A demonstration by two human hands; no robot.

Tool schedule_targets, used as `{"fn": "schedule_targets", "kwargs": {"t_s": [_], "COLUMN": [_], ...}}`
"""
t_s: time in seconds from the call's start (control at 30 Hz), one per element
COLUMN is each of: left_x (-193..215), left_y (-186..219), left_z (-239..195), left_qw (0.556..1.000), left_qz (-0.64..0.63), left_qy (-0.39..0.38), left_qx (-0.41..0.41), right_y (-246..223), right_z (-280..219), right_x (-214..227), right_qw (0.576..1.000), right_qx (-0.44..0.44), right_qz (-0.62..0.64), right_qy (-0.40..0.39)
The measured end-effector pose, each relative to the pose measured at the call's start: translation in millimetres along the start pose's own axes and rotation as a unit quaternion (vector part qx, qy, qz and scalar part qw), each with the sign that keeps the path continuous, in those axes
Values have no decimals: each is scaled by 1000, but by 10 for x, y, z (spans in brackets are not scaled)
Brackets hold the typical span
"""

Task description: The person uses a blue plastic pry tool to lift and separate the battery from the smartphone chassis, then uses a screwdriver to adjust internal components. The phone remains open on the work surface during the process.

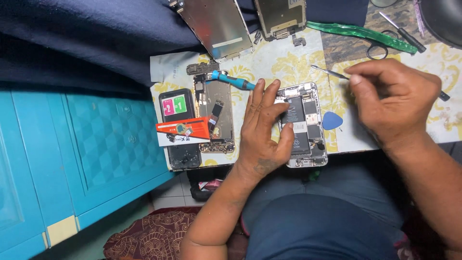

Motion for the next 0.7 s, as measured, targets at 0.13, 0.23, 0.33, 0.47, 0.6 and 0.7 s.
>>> {"fn": "schedule_targets", "kwargs": {"t_s": [0.13, 0.23, 0.33, 0.47, 0.6, 0.7], "left_x": [-2, -17, -21, -55, -108, -148], "left_y": [-14, 4, 21, 38, 34, 11], "left_z": [-15, -21, -12, -20, -32, -39], "left_qw": [1000, 1000, 999, 997, 991, 987], "left_qz": [12, 24, 32, 46, 74, 82], "left_qy": [-7, -17, -27, -67, -114, -141], "left_qx": [7, 3, 0, -3, 3, 13], "right_y": [-4, -205, -398, -336, -334, -263], "right_z": [30, 61, 6, -125, -135, -116], "right_x": [153, 249, 148, 14, -13, -34], "right_qw": [998, 996, 975, 896, 874, 867], "right_qx": [-28, 27, 52, 50, 66, 65], "right_qz": [52, -67, -128, -346, -386, -395], "right_qy": [26, -51, -172, -273, -289, -297]}}
Point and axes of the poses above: each hand's wrist, its own z-axis towards the middle knuckle, its own x-axis out of the back of the hand, y = z × x, the point moved 6 cm from there along z, towards the middle knuckle, and after that the axes turned 5 degrees about -z, right-handed, at the moved point
